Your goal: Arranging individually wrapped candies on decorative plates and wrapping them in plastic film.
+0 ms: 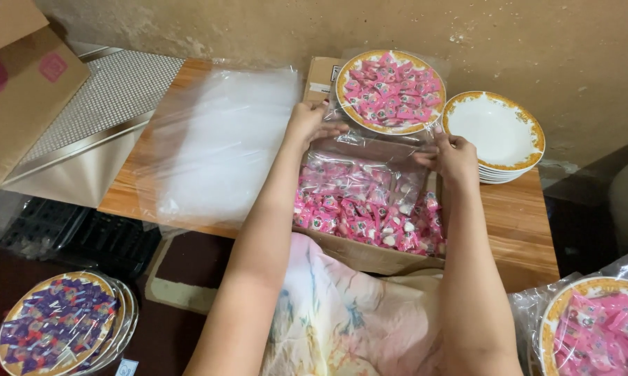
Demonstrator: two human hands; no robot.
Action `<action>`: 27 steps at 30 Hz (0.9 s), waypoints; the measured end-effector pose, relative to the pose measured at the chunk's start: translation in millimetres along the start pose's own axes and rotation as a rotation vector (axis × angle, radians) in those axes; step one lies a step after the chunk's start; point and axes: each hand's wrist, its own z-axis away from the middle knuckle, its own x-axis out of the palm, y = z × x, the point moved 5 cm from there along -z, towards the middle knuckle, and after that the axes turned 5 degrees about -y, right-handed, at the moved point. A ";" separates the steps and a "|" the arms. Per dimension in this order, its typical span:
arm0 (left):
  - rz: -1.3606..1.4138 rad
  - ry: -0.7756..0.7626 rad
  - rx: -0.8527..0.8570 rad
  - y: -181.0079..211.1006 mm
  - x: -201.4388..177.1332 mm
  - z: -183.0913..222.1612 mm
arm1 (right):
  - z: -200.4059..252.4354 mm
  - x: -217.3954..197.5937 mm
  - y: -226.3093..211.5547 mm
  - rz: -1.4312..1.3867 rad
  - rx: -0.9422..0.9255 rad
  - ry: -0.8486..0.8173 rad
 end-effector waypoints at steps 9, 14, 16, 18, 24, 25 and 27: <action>-0.004 -0.002 0.025 -34.2 -25.9 -37.1 | -4.5 -21.5 20.9 -0.010 0.028 0.021; -0.030 -0.020 0.070 -51.8 -26.1 -39.1 | 23.5 -16.8 2.2 -0.044 0.029 0.012; -0.024 -0.012 0.069 -55.6 -27.9 -32.5 | 31.3 -12.0 -4.6 -0.052 0.028 -0.015; -0.005 0.032 0.126 -58.3 -30.5 -19.8 | 39.2 -10.8 -7.1 0.083 -0.031 -0.023; 0.036 0.196 0.180 -66.6 -40.2 7.2 | 86.4 5.0 -41.0 0.142 -0.084 0.036; 0.033 0.195 0.180 -66.9 -38.5 10.4 | 91.0 6.9 -42.8 0.140 -0.083 0.038; 0.011 0.309 0.212 -65.6 -39.5 18.3 | 100.0 8.6 -48.7 0.120 -0.111 0.074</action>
